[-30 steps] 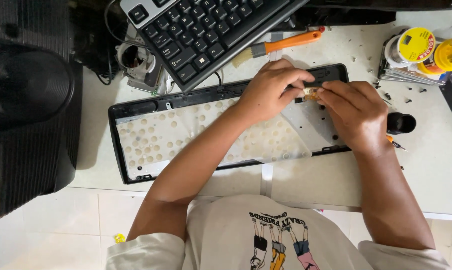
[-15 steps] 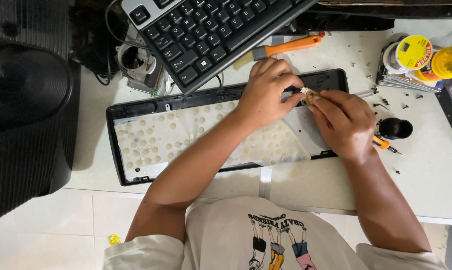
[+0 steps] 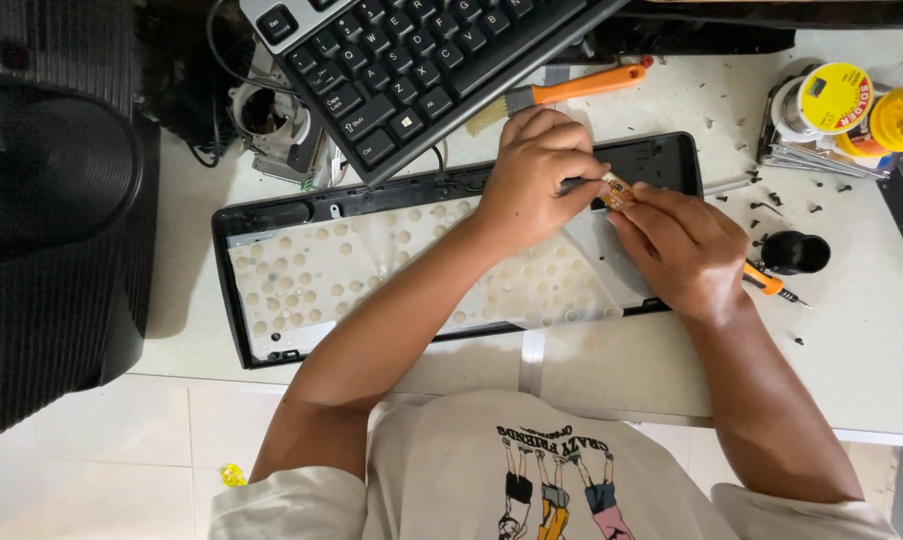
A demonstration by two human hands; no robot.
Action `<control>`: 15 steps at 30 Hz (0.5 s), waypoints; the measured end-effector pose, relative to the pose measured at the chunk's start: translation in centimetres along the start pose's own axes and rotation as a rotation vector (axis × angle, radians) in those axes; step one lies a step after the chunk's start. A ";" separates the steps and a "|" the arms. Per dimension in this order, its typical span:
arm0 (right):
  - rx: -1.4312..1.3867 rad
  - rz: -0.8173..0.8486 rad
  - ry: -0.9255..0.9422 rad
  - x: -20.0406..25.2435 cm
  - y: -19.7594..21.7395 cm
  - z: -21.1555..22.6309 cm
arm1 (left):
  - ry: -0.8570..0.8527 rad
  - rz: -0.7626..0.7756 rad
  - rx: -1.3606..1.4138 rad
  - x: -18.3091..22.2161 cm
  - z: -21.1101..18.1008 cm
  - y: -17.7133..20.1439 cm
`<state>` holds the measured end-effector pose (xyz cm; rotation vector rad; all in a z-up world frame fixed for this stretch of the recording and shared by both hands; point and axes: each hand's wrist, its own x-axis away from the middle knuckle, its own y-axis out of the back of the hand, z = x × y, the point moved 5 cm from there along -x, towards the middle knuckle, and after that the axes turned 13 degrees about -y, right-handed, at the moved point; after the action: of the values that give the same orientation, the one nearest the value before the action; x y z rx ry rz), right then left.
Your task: Cleaning a keyboard case with a brush and reassembling it by installing the silicone membrane and PCB using a screwdriver.
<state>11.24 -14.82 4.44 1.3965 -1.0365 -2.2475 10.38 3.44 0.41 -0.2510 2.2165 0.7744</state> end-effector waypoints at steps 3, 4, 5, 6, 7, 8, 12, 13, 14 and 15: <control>0.012 -0.009 0.003 -0.2 0.0 0.3 | -0.010 -0.010 -0.002 0.2 0.3 -0.4; 0.012 -0.009 0.004 -0.2 -0.1 0.2 | -0.011 -0.011 -0.004 0.2 0.3 -0.5; 0.032 -0.016 0.001 -0.1 -0.2 0.1 | -0.008 -0.021 -0.003 0.3 0.3 -0.6; 0.053 -0.023 -0.003 0.0 -0.2 0.0 | -0.005 -0.030 -0.003 0.3 0.4 -0.6; 0.054 -0.024 -0.002 0.1 -0.2 0.0 | -0.008 -0.031 -0.004 0.4 0.4 -0.8; 0.037 -0.017 -0.014 0.0 -0.2 -0.1 | -0.016 -0.035 -0.013 0.4 0.5 -0.9; -0.015 -0.007 -0.063 -0.4 -0.2 0.2 | -0.047 -0.024 -0.039 0.2 0.3 -0.5; -0.014 -0.006 -0.061 -0.3 -0.4 0.0 | -0.047 -0.027 -0.039 0.1 0.3 -0.4; -0.012 -0.016 -0.067 -0.2 -0.4 -0.3 | -0.046 -0.033 -0.011 0.0 0.3 -0.2; -0.009 -0.026 -0.075 0.0 -0.5 -0.5 | -0.043 -0.039 0.018 -0.1 0.3 -0.1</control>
<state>11.74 -14.73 3.97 1.3383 -1.0357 -2.3366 10.65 3.55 0.26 -0.2654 2.1705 0.7320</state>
